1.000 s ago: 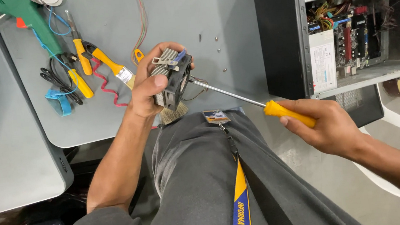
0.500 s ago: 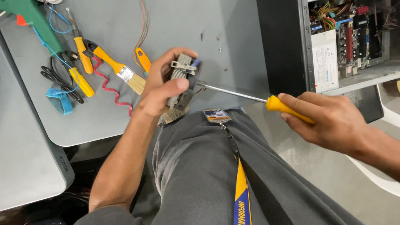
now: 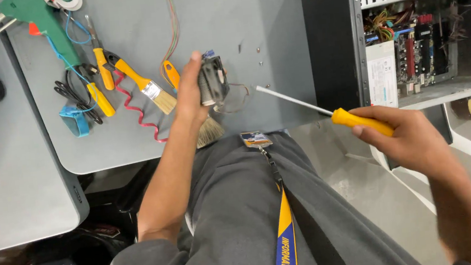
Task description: Disassembling a computer cooling fan from a heatsink by removing four screws with a screwdriver.
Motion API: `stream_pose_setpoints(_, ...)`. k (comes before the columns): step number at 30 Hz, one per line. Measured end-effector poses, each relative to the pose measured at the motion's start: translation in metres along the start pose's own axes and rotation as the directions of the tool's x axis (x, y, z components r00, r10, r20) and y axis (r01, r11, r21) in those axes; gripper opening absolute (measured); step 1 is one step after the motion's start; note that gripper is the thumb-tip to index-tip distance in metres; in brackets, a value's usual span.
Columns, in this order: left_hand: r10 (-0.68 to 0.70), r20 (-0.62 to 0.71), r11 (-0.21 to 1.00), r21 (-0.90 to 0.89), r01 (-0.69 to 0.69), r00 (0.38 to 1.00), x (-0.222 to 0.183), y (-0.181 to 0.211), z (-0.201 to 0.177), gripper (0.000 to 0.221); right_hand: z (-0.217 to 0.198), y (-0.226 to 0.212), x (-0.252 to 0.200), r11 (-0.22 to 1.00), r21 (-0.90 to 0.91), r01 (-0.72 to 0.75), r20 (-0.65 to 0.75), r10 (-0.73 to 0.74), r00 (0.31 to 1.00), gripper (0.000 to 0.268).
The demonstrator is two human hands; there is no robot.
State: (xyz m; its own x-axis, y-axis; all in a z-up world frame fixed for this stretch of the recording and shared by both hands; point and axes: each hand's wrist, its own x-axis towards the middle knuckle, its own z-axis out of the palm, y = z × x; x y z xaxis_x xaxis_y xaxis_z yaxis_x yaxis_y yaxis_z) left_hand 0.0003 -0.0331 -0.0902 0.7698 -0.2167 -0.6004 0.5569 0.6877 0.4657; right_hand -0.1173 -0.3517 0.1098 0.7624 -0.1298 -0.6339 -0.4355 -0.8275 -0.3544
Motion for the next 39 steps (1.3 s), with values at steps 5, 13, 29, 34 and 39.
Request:
stream_pose_setpoints(5,-0.135,-0.143,0.988,-0.091,0.122,0.980,0.014,-0.016,0.000,0.044,0.054,0.048,0.019,0.744,0.668,-0.018,0.016,0.010,1.000,0.036)
stream_pose_setpoints(13,-0.172,0.006,0.983,-0.072,0.172,0.985,0.041,-0.043,-0.029,0.099,0.113,0.075,0.038,0.499,0.866,-0.027,0.046,-0.026,0.999,0.048)
stream_pose_setpoints(29,0.090,0.212,0.145,0.964,-0.224,0.973,0.044,-0.041,-0.030,0.071,0.078,0.028,0.021,0.868,0.496,-0.002,-0.066,0.040,0.997,0.044)
stream_pose_setpoints(34,0.148,0.267,-0.129,0.960,-0.249,0.952,0.060,-0.030,-0.034,0.072,0.047,0.008,0.025,0.993,-0.004,-0.121,-0.021,0.121,0.992,0.044)
stream_pose_setpoints(39,0.183,0.298,-0.064,0.954,-0.291,0.937,0.057,-0.028,-0.040,0.069,0.016,-0.032,0.034,0.963,-0.217,-0.158,0.003,0.163,0.987,0.047)
